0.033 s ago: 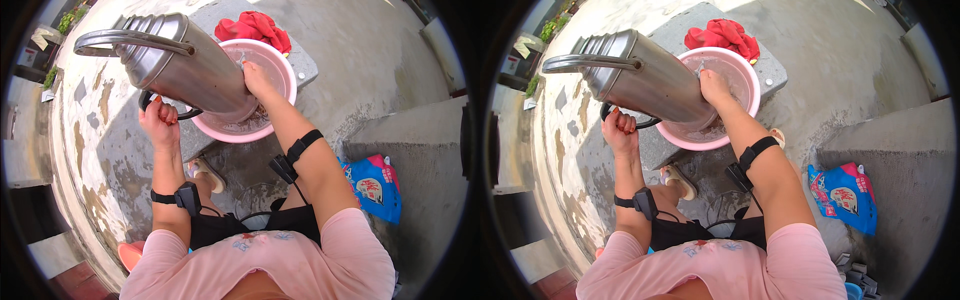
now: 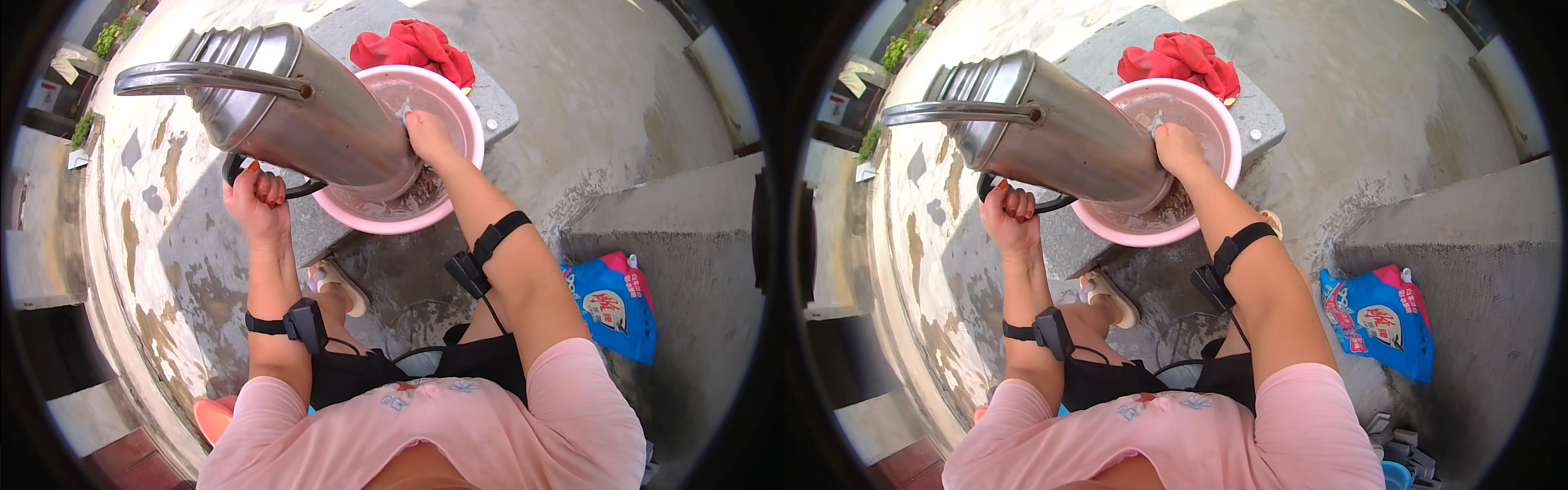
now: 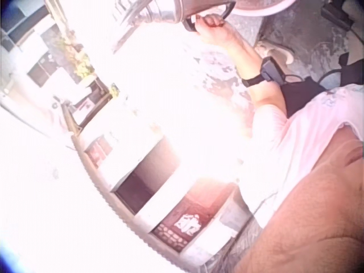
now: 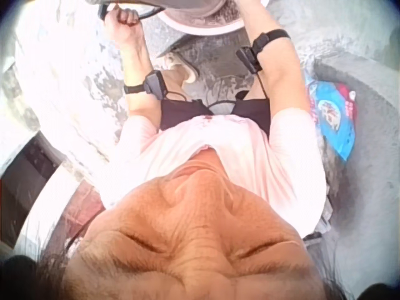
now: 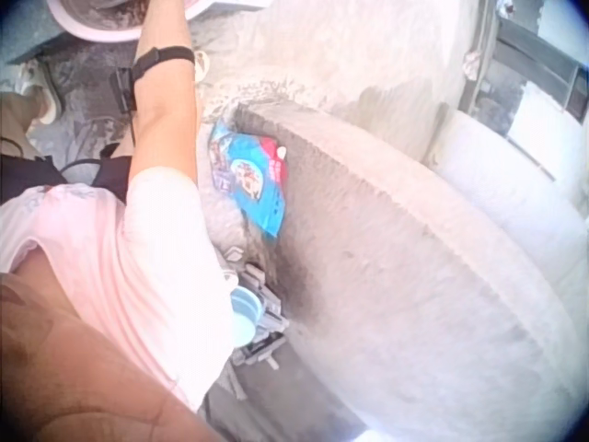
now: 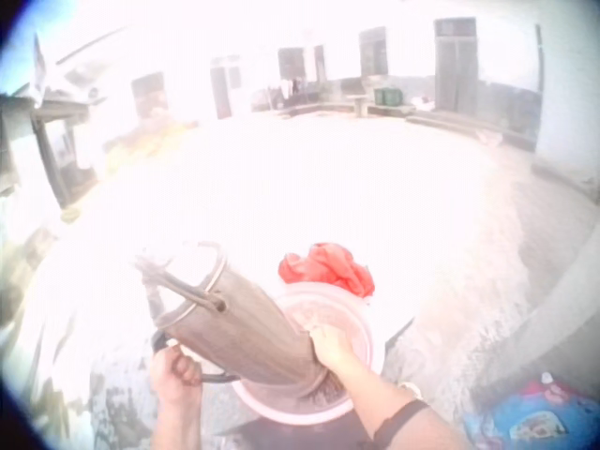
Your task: The person scrubs the interior and exterior of a metal thermos using a cloth and water from a pink basin, then rinses the cloth under a tap. The thermos is handled repeatedly, turned, and wiped on multiple surfaces.
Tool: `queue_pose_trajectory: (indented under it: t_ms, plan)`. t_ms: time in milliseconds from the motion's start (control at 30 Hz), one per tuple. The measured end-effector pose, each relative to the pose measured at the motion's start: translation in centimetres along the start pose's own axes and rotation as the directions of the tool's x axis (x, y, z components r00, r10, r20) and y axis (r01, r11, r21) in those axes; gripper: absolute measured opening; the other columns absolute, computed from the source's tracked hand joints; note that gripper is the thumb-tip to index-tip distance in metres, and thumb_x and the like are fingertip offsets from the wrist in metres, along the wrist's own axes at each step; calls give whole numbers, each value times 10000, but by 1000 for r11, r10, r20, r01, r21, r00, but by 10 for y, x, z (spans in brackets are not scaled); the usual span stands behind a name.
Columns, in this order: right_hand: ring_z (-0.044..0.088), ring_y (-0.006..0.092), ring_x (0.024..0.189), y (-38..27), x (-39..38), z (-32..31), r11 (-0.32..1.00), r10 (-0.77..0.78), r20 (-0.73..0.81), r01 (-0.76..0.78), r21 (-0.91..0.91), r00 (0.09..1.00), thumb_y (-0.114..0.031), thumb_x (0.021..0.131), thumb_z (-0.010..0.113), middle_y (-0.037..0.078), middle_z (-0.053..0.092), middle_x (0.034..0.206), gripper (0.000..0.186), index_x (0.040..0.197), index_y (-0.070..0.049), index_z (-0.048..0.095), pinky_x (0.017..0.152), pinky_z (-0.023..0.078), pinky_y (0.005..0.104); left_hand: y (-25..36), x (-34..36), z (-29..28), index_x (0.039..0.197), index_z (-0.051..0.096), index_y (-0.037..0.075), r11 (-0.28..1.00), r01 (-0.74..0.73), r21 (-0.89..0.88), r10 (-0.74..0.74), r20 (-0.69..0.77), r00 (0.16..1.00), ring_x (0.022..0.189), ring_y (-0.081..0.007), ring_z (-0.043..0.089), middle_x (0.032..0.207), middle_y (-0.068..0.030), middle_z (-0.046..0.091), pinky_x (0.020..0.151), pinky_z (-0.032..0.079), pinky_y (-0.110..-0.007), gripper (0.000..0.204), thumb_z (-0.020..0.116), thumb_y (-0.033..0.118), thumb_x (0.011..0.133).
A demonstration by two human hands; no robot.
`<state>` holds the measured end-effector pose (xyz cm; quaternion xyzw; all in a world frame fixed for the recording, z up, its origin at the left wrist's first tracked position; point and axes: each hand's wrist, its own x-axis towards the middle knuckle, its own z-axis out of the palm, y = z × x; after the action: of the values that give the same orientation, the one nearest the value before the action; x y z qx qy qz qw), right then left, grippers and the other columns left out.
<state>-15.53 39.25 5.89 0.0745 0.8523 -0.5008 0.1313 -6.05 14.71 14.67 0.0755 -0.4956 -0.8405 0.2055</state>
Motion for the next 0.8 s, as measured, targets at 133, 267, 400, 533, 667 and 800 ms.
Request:
queue_pose_trajectory:
  t_ms: [133,267,400,533,667,800]
  plan:
    - [642,414,971,83,-2,12,811,-247,-155,116,-574,957,-165,901,507,249,679,1022,273,982,4,706,914,480,478,2,9,-25,686,414,88,995,-74,-65,79,86,993,410,-87,246,508,21,298,414,252,-255,154,468,29,818]
    - [661,384,977,73,-1,28,744,6,117,74,-664,993,-106,862,539,260,677,1046,250,997,2,720,899,502,467,0,18,-40,688,398,84,992,-113,-49,116,54,992,411,-87,241,510,15,300,409,252,-256,125,452,27,786]
    - [661,383,963,-11,-8,14,977,-186,-83,194,88,979,-152,839,543,257,683,1008,315,1055,13,702,860,507,428,-1,23,-41,680,384,79,993,-76,-95,84,85,993,413,-92,232,510,17,284,411,247,-258,124,439,24,776]
    - [609,392,1067,-81,-39,21,673,-570,-194,589,447,799,-250,942,465,252,637,1149,396,1170,45,597,905,472,406,-7,27,-34,676,379,76,996,-70,-45,76,126,989,417,-95,234,517,14,286,416,236,-261,136,445,24,782]
    - [575,405,1124,-60,-30,30,880,-345,-260,407,245,902,-260,981,411,265,600,1212,399,1194,24,594,965,450,456,-12,24,-30,675,381,75,998,-52,-47,55,48,997,427,-101,250,525,8,294,429,240,-265,155,461,15,793]
    - [557,364,1171,32,0,4,899,108,128,-42,-436,986,-196,931,515,213,610,1223,325,1190,-14,590,953,441,477,-8,21,-25,676,386,78,995,-87,-52,86,-20,996,437,-114,272,529,0,298,444,257,-276,185,487,5,813]
